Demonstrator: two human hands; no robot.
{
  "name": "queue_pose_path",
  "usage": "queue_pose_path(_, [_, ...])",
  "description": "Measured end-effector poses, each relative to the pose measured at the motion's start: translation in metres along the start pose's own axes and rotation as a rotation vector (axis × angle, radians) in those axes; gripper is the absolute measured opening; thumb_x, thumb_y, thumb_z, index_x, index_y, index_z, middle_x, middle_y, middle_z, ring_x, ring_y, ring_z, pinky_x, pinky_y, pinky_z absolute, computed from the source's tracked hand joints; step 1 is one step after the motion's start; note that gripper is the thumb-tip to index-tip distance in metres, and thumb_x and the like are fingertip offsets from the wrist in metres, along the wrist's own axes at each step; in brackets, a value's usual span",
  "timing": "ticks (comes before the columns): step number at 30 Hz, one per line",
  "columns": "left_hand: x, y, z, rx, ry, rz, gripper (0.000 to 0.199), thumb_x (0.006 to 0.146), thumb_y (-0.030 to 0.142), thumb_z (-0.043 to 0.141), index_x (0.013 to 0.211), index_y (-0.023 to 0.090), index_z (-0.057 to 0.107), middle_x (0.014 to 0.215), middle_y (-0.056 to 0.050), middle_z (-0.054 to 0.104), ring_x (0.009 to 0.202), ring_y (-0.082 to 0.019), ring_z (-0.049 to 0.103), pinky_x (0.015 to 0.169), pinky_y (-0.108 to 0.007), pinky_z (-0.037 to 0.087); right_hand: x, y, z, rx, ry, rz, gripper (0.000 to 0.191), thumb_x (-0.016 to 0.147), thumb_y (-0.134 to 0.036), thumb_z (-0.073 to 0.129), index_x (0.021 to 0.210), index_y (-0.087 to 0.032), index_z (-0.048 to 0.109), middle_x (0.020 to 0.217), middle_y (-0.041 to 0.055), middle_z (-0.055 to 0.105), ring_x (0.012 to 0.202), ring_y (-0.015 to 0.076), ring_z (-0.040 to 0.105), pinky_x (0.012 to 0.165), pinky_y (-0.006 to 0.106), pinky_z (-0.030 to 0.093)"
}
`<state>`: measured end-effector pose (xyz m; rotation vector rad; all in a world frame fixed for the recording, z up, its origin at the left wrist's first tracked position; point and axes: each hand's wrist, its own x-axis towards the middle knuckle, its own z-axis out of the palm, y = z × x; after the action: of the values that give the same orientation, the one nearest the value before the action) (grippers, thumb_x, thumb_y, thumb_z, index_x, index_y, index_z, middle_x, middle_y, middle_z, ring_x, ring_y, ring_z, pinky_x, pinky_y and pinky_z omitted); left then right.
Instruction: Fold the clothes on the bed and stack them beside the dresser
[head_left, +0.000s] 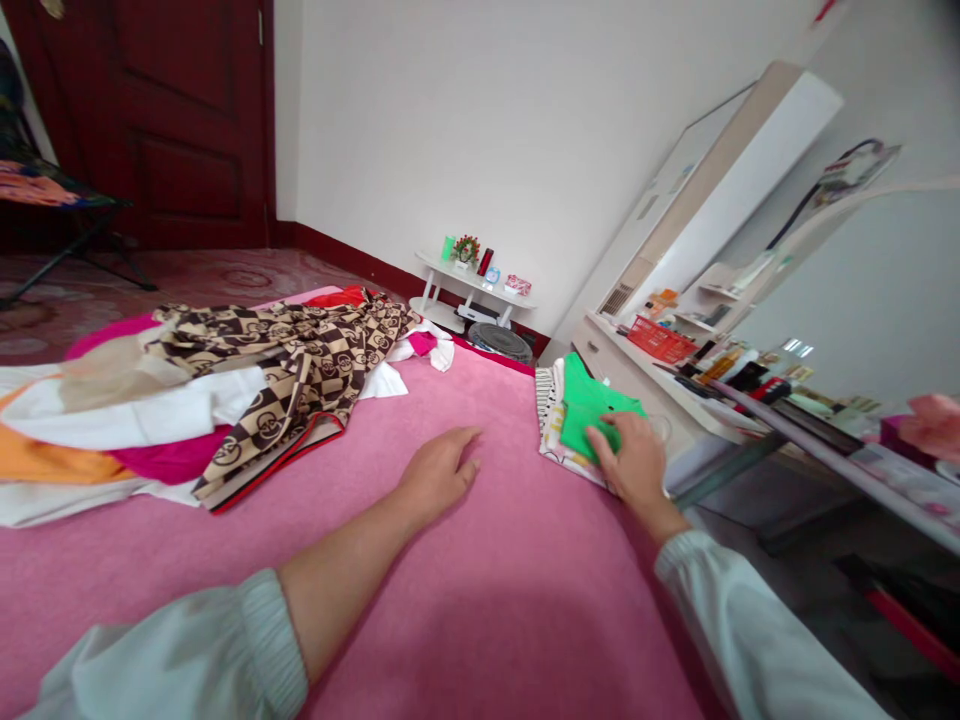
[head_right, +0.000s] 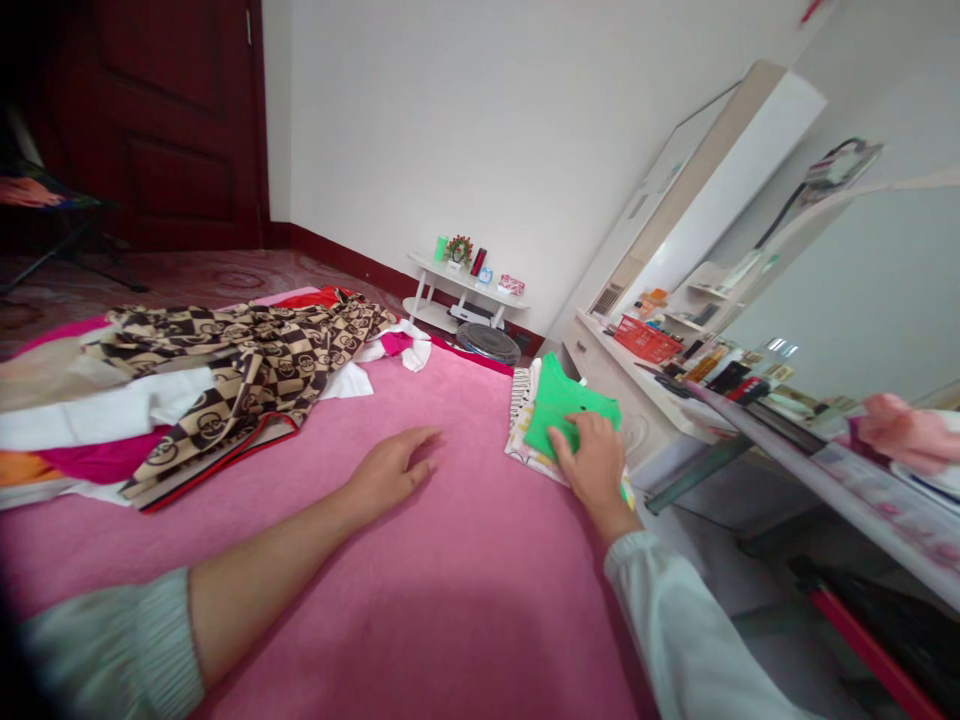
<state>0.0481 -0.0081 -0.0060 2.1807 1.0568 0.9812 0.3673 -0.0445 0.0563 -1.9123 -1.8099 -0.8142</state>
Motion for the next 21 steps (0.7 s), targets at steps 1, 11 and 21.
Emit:
queue_pose_path(1, [0.0, 0.001, 0.0, 0.003, 0.002, 0.001, 0.046, 0.083, 0.022, 0.053, 0.128, 0.014, 0.053, 0.13, -0.009, 0.058, 0.119, -0.023, 0.054, 0.104, -0.035, 0.04, -0.009, -0.009, -0.003, 0.001, -0.035, -0.108, 0.042, 0.087, -0.054, 0.049, 0.103, -0.018, 0.061, 0.102, 0.0102, 0.061, 0.098, 0.027, 0.052, 0.085, 0.039, 0.037])
queue_pose_path(11, [0.0, 0.0, 0.001, -0.016, 0.007, 0.007, 0.045, 0.083, 0.021, 0.053, 0.127, 0.013, 0.054, 0.128, -0.009, 0.06, 0.116, -0.023, 0.056, 0.102, -0.035, 0.042, -0.007, -0.018, -0.009, 0.077, -0.092, -0.159, 0.028, 0.092, -0.036, 0.046, 0.092, -0.019, 0.068, 0.092, 0.0073, 0.065, 0.09, 0.0227, 0.056, 0.077, 0.034, 0.04])
queue_pose_path(21, [0.002, -0.002, 0.002, -0.018, 0.016, 0.006, 0.045, 0.081, 0.02, 0.055, 0.125, 0.015, 0.055, 0.125, -0.008, 0.061, 0.114, -0.023, 0.057, 0.101, -0.035, 0.043, -0.009, 0.004, -0.005, 0.171, 0.181, 0.154, 0.052, 0.094, -0.049, 0.033, 0.129, -0.016, 0.052, 0.135, 0.0135, 0.048, 0.125, 0.0258, 0.042, 0.105, 0.043, 0.031])
